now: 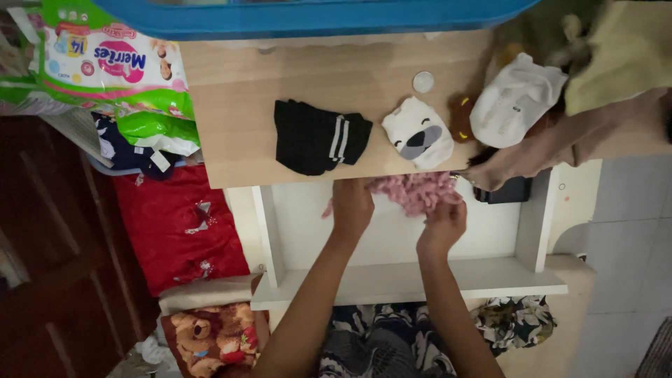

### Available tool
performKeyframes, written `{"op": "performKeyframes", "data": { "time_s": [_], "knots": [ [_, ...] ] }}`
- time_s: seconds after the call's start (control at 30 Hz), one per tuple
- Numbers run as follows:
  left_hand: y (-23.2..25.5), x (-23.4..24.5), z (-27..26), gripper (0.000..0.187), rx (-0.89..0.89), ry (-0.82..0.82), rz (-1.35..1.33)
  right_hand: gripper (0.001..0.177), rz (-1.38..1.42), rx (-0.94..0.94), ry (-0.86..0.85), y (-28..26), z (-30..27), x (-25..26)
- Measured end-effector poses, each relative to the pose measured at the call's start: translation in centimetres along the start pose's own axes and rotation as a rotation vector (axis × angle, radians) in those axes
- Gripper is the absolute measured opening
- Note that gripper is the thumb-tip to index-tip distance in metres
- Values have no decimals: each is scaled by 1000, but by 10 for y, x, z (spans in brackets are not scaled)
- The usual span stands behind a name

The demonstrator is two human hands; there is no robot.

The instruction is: Organizing and putting away small baby clothes like socks and hats into a drawer.

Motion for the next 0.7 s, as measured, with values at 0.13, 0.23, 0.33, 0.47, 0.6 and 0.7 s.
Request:
{"op": "performKeyframes", "data": {
  "time_s": [0.13, 0.23, 0.33, 0.47, 0.6, 0.7],
  "knots": [
    [2, 3, 14, 31, -79, -83, 127, 12, 120, 33, 104, -12, 10, 28],
    [3, -5, 15, 32, -151, -143, 163, 9, 149, -19, 243, 0, 26, 54],
    [2, -13, 15, 29, -238, -138, 244, 16, 69, 12, 183, 2, 28, 60],
    [-3, -18, 11, 28, -335, -112, 356, 19, 6, 36, 98, -3, 24, 53],
    [-2, -10, 12, 29, -326, -152, 410, 32, -69, 52, -30, -15, 5, 43],
    [15, 19, 5, 31, -273, -144, 402, 32, -291, 208, -149, -12, -10, 39]
  ]
}}
Point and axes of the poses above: each hand's wrist, its own z-axis towards the middle knuckle, its own x-axis out of the back of the hand, y = z × x, the point moved 2 cm from there along z, towards the middle knuckle, and after that the axes turned 5 degrees about -x, right-handed, at the moved point
